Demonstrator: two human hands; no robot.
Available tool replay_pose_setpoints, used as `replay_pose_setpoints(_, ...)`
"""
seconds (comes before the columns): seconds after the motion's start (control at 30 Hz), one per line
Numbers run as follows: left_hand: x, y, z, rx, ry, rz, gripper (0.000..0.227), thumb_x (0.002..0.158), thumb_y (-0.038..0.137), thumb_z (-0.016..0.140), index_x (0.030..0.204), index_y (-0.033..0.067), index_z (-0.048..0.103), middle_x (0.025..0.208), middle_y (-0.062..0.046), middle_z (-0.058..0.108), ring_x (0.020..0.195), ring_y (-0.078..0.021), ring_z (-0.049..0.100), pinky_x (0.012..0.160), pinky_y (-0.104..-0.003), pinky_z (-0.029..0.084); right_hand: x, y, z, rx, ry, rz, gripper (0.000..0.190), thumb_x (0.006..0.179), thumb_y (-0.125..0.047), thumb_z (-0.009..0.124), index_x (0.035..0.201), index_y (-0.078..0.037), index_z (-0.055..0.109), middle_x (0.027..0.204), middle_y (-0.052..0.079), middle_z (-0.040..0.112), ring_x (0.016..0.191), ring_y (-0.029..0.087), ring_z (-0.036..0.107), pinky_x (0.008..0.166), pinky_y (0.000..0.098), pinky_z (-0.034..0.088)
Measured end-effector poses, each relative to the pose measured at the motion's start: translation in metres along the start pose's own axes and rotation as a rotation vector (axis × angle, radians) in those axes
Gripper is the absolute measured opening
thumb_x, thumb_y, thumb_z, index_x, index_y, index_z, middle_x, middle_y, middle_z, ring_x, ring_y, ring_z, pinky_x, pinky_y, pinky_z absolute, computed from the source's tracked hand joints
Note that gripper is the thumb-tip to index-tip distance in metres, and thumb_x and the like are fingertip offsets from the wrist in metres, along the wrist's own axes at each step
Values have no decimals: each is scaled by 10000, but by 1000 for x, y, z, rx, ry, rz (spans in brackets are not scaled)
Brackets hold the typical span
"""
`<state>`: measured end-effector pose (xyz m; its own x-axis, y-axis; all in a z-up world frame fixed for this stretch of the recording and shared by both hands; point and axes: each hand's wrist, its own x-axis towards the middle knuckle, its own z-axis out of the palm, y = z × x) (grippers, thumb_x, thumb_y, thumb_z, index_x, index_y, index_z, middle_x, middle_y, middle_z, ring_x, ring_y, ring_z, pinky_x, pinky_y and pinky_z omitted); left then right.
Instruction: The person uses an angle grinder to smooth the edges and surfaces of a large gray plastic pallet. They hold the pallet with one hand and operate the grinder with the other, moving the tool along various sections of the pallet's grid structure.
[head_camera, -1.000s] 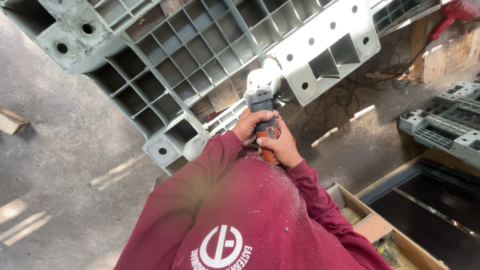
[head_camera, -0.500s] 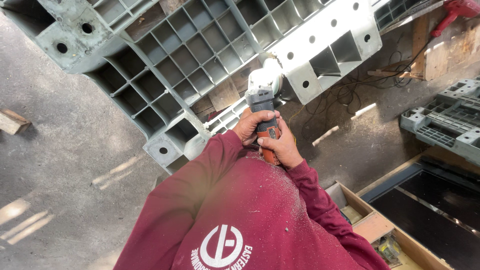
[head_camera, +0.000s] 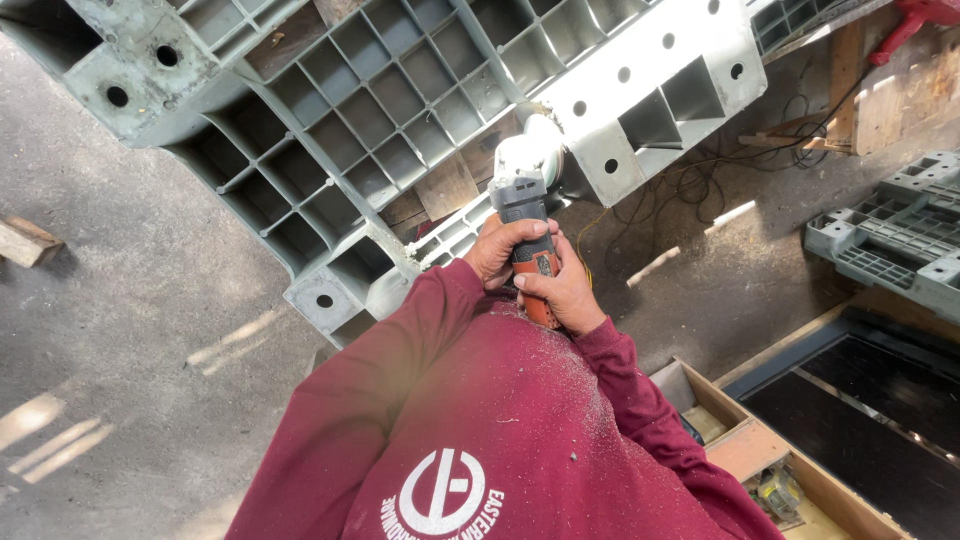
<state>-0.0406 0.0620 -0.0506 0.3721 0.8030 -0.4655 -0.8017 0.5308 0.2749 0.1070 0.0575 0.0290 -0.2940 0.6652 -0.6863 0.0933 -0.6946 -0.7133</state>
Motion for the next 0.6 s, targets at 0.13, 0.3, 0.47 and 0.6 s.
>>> replay_pose_setpoints(0.13, 1, 1, 0, -6, 11, -10, 481, 824, 213, 794, 1154, -107, 654, 1013, -184, 710, 901, -250, 730, 840, -405, 631, 1, 0, 0, -3, -6, -6, 728, 781, -25, 745, 1413, -57, 384, 1025, 121, 618, 668, 190, 688, 586, 328, 600)
replay_pose_setpoints(0.3, 1, 0, 0, -10, -14, -9, 487, 821, 223, 793, 1147, -107, 644, 994, -187, 705, 871, -268, 725, 808, -417, 631, -1, -1, 0, -6, 2, -1, 728, 778, -35, 752, 1409, -51, 388, 1015, 128, 614, 662, 196, 685, 581, 333, 598)
replay_pose_setpoints(0.47, 0, -1, 3, -6, -5, -6, 500, 819, 219, 792, 1164, -103, 626, 1008, -175, 701, 906, -246, 726, 821, -413, 637, -4, -3, -2, -25, -4, -9, 752, 775, -59, 752, 1429, -60, 379, 1021, 124, 612, 669, 189, 684, 593, 327, 600)
replay_pose_setpoints(0.6, -1, -4, 4, 8, 5, 5, 501, 822, 219, 791, 1162, -110, 627, 1005, -176, 703, 900, -248, 728, 830, -410, 635, -6, -1, -4, -33, -9, -4, 739, 785, -69, 757, 1424, -45, 387, 1032, 132, 620, 681, 192, 690, 611, 332, 604)
